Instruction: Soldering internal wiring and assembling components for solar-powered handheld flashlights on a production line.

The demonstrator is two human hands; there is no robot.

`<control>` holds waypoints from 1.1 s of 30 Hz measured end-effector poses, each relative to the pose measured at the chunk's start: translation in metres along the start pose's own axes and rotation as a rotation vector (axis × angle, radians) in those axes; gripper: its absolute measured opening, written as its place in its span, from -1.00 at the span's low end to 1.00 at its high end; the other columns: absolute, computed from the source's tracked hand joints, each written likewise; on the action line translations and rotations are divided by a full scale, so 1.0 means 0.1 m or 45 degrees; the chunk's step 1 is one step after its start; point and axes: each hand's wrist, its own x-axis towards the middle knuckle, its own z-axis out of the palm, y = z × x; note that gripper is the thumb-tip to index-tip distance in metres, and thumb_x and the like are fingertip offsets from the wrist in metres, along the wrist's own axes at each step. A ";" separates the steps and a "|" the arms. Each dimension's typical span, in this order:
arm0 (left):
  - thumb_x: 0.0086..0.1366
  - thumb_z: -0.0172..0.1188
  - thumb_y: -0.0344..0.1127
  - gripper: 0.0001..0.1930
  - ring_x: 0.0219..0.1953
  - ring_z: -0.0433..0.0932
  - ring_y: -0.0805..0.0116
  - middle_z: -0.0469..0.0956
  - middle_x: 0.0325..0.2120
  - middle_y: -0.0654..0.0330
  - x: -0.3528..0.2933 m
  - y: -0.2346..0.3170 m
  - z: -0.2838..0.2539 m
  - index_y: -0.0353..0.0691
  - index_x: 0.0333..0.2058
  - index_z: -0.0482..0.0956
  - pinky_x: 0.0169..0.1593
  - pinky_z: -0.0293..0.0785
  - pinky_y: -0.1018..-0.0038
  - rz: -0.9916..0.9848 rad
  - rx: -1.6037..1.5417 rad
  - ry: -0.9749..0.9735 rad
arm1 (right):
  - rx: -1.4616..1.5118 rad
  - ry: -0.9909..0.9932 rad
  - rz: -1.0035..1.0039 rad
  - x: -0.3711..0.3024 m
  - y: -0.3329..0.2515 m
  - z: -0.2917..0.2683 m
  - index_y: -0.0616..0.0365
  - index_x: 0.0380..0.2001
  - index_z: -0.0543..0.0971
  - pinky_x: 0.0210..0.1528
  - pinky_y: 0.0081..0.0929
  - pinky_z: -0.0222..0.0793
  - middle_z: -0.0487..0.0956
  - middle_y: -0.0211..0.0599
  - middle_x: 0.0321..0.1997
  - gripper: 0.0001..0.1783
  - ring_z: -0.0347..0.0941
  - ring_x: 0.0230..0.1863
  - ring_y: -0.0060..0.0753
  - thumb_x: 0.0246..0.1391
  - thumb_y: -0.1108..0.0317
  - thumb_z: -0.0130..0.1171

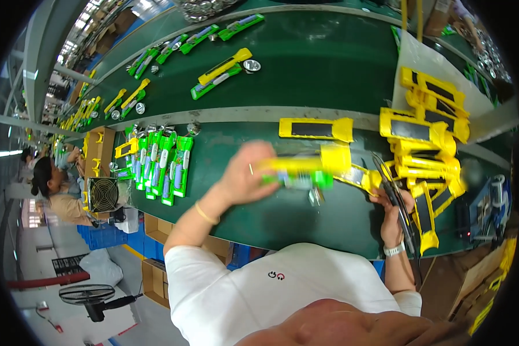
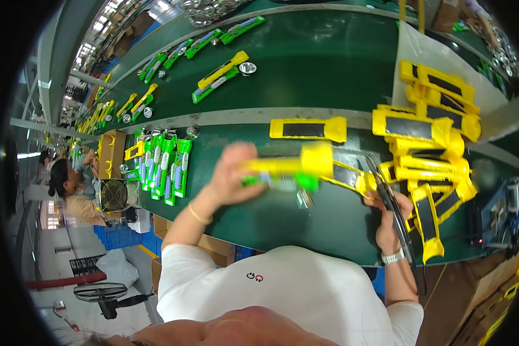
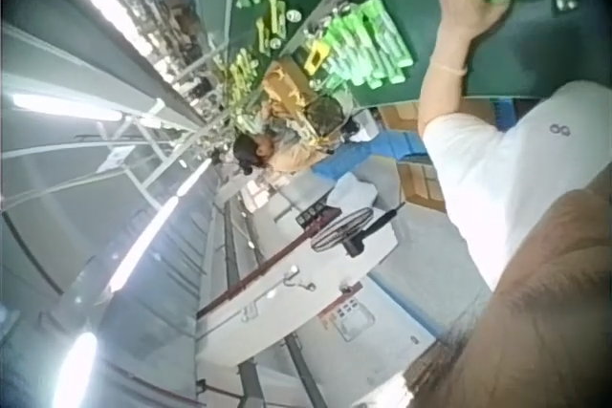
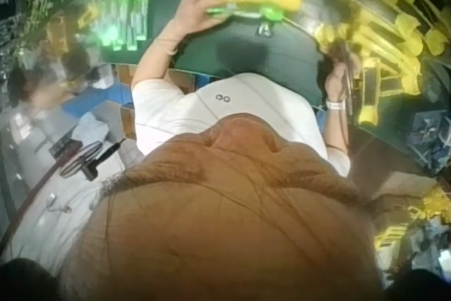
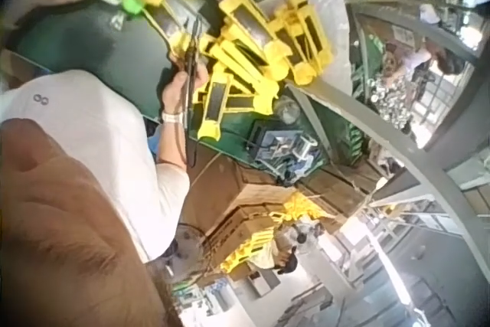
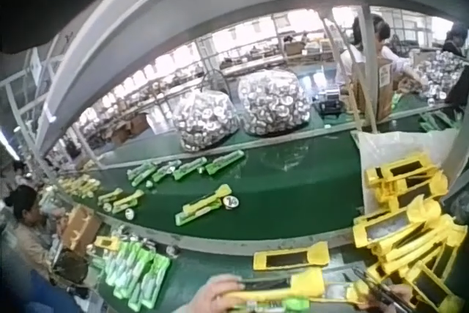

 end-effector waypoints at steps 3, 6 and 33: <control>-0.16 0.33 -0.34 -0.50 -0.05 0.34 -0.01 0.36 -0.15 0.03 0.47 -0.91 -0.09 -0.22 -0.17 0.37 -0.01 0.35 0.27 -0.268 0.165 0.042 | -0.008 -0.046 -0.023 -0.01 0.03 0.00 0.12 -0.03 0.14 -0.13 -0.21 0.47 0.38 -0.05 -0.07 -0.42 0.47 -0.12 -0.05 0.10 -0.07 -0.01; -0.14 0.33 -0.35 -0.51 -0.02 0.32 0.10 0.36 -0.16 0.10 0.84 -1.70 0.16 -0.21 -0.17 0.37 0.00 0.33 0.32 -0.327 0.318 -0.014 | -0.021 -0.076 0.032 0.00 0.04 -0.02 0.12 -0.03 0.14 -0.15 -0.20 0.48 0.38 -0.05 -0.08 -0.41 0.47 -0.14 -0.07 0.09 -0.09 0.00; -0.24 0.16 -0.57 -0.51 -0.12 0.39 0.14 0.45 -0.25 0.19 1.39 -1.60 -0.59 -0.10 -0.20 0.49 -0.05 0.32 0.31 0.015 0.564 -0.456 | -0.006 0.015 0.165 0.02 -0.01 0.00 0.10 -0.07 0.13 -0.26 -0.24 0.50 0.44 -0.05 -0.20 -0.46 0.50 -0.27 -0.15 0.11 -0.07 -0.03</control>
